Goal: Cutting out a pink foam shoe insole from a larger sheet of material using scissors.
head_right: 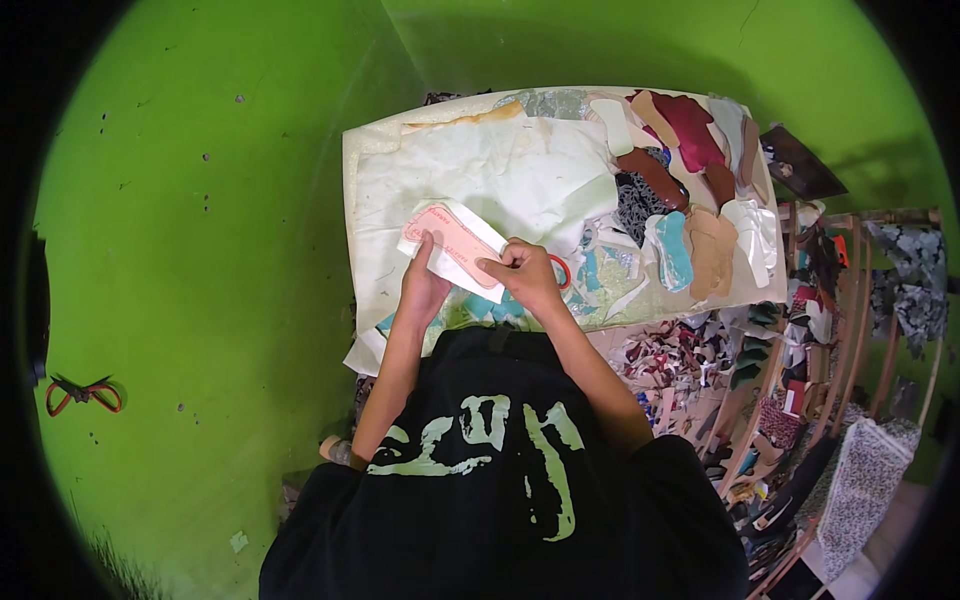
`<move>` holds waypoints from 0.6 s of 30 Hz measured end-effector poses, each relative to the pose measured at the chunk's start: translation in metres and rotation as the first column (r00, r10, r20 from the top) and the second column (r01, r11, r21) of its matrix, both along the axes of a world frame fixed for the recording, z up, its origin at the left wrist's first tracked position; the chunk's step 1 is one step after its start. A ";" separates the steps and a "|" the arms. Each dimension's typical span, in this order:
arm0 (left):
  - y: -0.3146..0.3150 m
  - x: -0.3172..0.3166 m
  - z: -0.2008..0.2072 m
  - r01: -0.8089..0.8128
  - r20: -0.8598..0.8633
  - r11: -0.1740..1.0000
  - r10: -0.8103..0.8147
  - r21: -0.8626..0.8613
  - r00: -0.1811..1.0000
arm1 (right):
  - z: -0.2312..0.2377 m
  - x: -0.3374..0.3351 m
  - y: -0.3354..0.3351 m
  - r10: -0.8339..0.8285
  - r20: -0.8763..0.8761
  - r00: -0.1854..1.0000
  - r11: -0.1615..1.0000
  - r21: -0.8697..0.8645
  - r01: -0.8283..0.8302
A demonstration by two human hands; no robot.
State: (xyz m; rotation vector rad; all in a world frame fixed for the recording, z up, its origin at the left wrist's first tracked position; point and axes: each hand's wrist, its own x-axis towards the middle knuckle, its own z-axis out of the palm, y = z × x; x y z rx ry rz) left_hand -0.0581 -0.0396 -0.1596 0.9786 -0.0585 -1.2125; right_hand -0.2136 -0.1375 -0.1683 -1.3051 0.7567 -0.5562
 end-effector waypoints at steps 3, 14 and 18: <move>0.006 0.019 -0.006 -0.042 0.096 0.999 0.040 0.012 0.995 | -0.007 0.002 0.007 0.007 -0.172 0.985 0.993 0.115 0.013; 0.006 0.058 0.014 -0.005 -0.125 0.973 -0.025 -0.231 0.992 | 0.022 0.028 0.017 -0.208 0.021 0.978 0.970 0.136 0.204; 0.005 0.072 0.017 0.099 0.065 0.983 -0.090 -0.154 0.994 | 0.014 0.024 -0.001 -0.341 0.047 0.939 0.937 0.096 0.336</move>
